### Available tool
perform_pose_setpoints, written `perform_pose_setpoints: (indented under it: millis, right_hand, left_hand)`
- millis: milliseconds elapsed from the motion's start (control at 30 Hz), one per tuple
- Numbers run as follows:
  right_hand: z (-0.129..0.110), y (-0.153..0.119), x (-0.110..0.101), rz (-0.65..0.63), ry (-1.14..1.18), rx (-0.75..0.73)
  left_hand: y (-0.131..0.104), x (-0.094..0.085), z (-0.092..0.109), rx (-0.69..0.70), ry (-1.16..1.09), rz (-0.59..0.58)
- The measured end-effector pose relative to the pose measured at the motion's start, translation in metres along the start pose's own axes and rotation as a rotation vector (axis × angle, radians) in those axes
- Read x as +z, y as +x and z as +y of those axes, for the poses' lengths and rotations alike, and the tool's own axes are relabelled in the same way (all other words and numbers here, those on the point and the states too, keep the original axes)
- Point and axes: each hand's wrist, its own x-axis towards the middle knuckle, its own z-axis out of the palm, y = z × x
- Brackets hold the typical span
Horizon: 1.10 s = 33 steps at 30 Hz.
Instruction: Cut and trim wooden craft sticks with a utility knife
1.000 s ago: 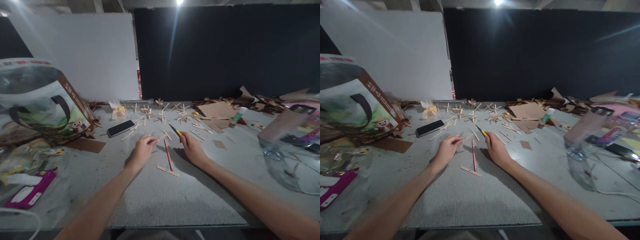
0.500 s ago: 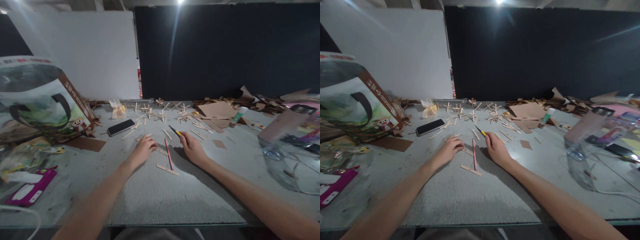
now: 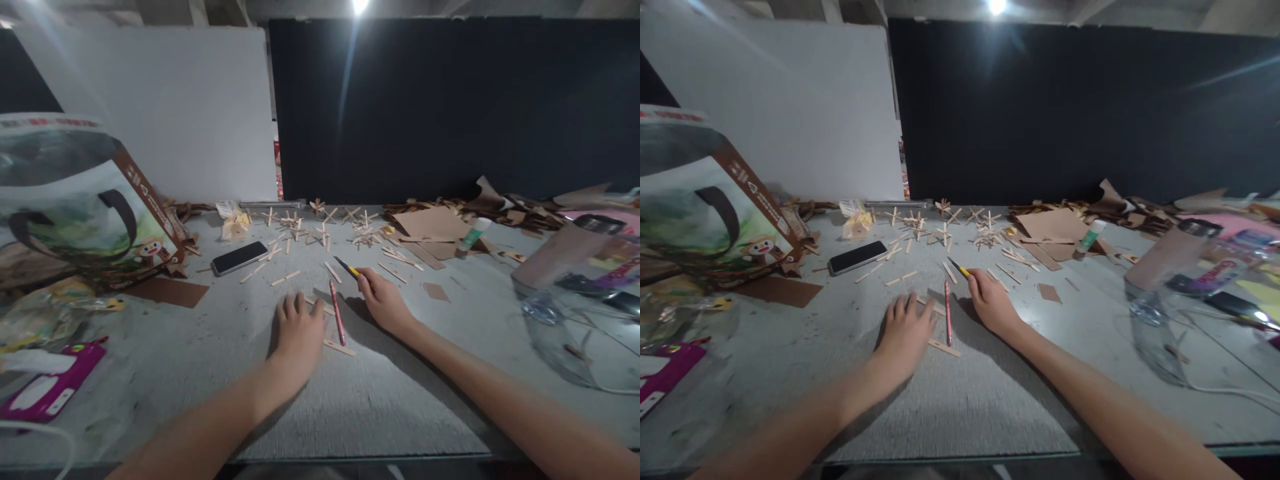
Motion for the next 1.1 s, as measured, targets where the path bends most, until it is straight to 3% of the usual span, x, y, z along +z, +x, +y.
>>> perform_pose_setpoints:
  millis: [267, 367, 500, 600, 667, 767, 833, 967, 1100]
  right_hand:
    - [0.001, -0.002, -0.001, -0.053, 0.026, 0.037]
    - [-0.007, 0.001, -0.009, -0.172, 0.08, 0.044]
    - [-0.028, 0.011, -0.029, -0.43, 0.076, 0.029]
    - [-0.045, 0.019, -0.046, -0.508, 0.048, 0.023]
    - [-0.054, 0.023, -0.055, -0.542, 0.007, 0.021]
    - [-0.063, 0.025, -0.062, -0.578, -0.041, -0.003]
    - [-0.067, 0.025, -0.063, -0.587, -0.053, -0.045]
    - [-0.071, 0.026, -0.057, -0.607, -0.054, -0.119]
    - [-0.072, 0.029, -0.046, -0.612, -0.115, -0.153]
  left_hand:
    - [0.021, 0.012, -0.021, 0.035, -0.251, -0.034]
    - [0.026, 0.016, -0.023, 0.002, -0.343, -0.018]
    - [0.031, 0.017, -0.026, -0.048, -0.467, 0.043]
    - [0.036, 0.011, -0.04, -0.029, -0.596, 0.05]
    - [0.04, 0.005, -0.053, 0.038, -0.608, -0.006]
    - [0.043, 0.0, -0.068, 0.15, -0.526, -0.181]
    - [0.043, 0.001, -0.068, 0.139, -0.49, -0.221]
    - [0.039, 0.011, -0.051, 0.073, -0.405, -0.124]
    - [0.036, 0.016, -0.04, 0.121, -0.313, -0.132]
